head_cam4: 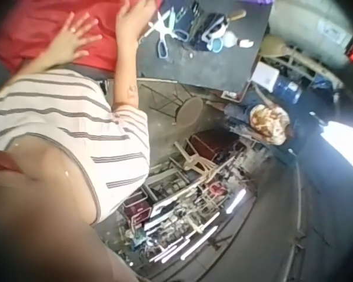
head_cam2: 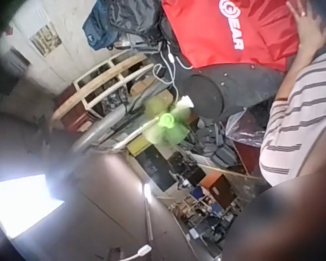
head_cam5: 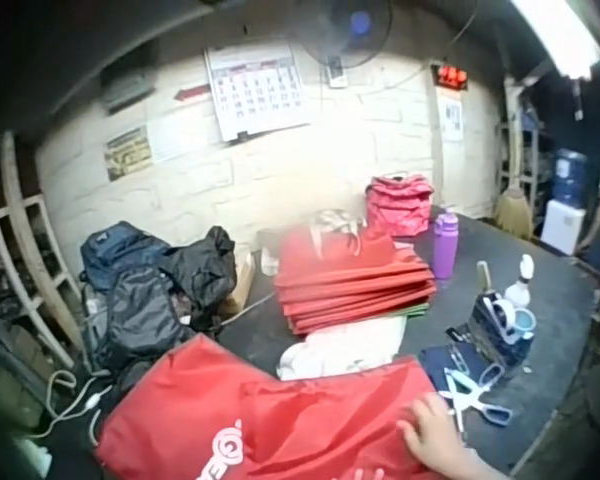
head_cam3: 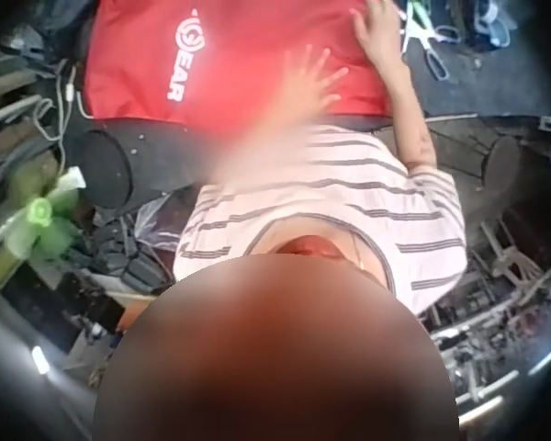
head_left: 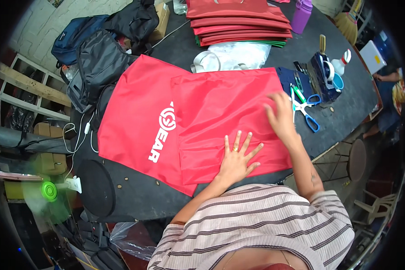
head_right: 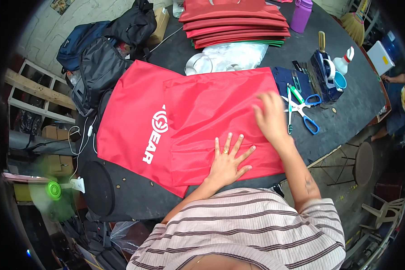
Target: Folding red tote bags and inspecting a black bag for defects by trimming loose threads with scissors and cleaning surfaces with a brush.
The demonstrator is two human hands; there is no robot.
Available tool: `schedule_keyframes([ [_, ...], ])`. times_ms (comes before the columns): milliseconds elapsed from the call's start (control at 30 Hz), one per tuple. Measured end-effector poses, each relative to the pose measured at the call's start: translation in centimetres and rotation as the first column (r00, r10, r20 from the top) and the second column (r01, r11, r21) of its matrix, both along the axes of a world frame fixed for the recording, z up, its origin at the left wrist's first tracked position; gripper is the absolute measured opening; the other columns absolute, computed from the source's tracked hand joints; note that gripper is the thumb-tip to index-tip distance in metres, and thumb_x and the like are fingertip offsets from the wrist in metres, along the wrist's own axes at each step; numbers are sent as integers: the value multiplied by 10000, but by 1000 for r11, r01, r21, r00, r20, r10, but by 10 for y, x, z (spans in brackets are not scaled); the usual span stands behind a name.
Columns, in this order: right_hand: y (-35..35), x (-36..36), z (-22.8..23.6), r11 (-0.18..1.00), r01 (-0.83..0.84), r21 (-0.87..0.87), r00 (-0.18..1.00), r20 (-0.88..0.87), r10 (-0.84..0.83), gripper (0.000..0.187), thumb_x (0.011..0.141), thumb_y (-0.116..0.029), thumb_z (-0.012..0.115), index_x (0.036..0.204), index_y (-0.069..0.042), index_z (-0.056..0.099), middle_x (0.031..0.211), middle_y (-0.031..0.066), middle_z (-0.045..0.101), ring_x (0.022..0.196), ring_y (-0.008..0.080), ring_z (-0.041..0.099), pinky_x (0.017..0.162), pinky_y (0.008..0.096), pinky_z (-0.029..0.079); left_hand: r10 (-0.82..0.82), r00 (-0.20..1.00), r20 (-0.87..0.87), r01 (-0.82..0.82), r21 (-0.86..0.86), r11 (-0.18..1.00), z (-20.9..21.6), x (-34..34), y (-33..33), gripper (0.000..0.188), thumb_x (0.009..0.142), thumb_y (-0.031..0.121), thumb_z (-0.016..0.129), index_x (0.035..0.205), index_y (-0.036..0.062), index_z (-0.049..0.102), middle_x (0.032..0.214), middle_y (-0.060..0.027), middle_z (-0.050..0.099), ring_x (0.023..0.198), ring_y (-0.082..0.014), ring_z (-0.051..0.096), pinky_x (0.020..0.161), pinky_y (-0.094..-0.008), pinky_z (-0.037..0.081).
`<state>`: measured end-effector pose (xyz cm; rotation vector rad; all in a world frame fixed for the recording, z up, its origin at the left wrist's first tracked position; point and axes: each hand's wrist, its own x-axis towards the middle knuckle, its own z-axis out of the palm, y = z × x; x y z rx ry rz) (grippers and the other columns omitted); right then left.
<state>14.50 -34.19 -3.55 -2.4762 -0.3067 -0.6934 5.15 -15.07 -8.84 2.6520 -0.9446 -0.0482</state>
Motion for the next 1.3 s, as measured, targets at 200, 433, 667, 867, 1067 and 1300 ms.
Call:
schedule_keyframes([
  [200, 59, 157, -12, 952, -294, 82, 949, -93, 301, 227, 794, -29, 612, 1020, -15, 626, 1032, 185, 597, 1019, 351, 571, 878, 401, 470, -5, 1000, 4, 5, -26, 1000, 2, 0, 1, 629, 893, 570, 477, 1462, 350, 324, 1558, -153, 173, 1427, -440, 89, 1063, -712, 60],
  [433, 70, 227, 19, 679, -578, -453, 522, -844, -120, 483, 686, -194, 799, 1093, 22, 655, 1084, 195, 663, 975, 303, 650, 807, 409, 532, -13, 1000, -25, 11, -53, 999, 6, 0, 2, 636, 895, 535, 498, 1465, 312, 327, 1551, -173, 179, 1423, -447, 103, 1069, -703, 68],
  [667, 49, 248, 53, 713, -597, 368, -94, -915, 394, 270, 788, -302, 774, 860, -71, 653, 835, 51, 662, 840, 129, 637, 761, 277, 501, -18, 1000, -11, 17, -63, 998, 5, 0, 3, 639, 897, 535, 493, 1467, 302, 323, 1549, -175, 187, 1420, -447, 115, 1066, -704, 73],
  [867, 60, 255, 87, 615, -342, 710, -74, -673, 736, 362, 874, -286, 675, 1132, -77, 531, 1046, 172, 666, 567, 176, 648, 553, 279, 532, -19, 1000, 4, 19, -44, 999, 3, 1, 3, 635, 907, 577, 451, 1470, 322, 310, 1542, -183, 199, 1417, -456, 115, 1052, -723, 64],
  [1067, 123, 248, 20, 730, -611, -307, 779, -397, 485, 582, 659, 50, 588, 1168, -232, 608, 1235, 119, 498, 1117, 334, 495, 898, 449, 430, -22, 1000, -3, 22, -43, 999, 3, 0, 3, 644, 903, 567, 460, 1473, 314, 305, 1547, -181, 184, 1421, -451, 105, 1058, -717, 60],
  [1300, 152, 251, 52, 322, -441, -838, 866, -302, 399, 290, 639, -252, 754, 927, -233, 731, 1165, 9, 532, 1174, 260, 429, 964, 517, 349, -17, 1000, -15, 16, -72, 997, 4, 0, 4, 650, 894, 543, 490, 1468, 289, 324, 1551, -178, 175, 1428, -432, 97, 1070, -702, 61],
])
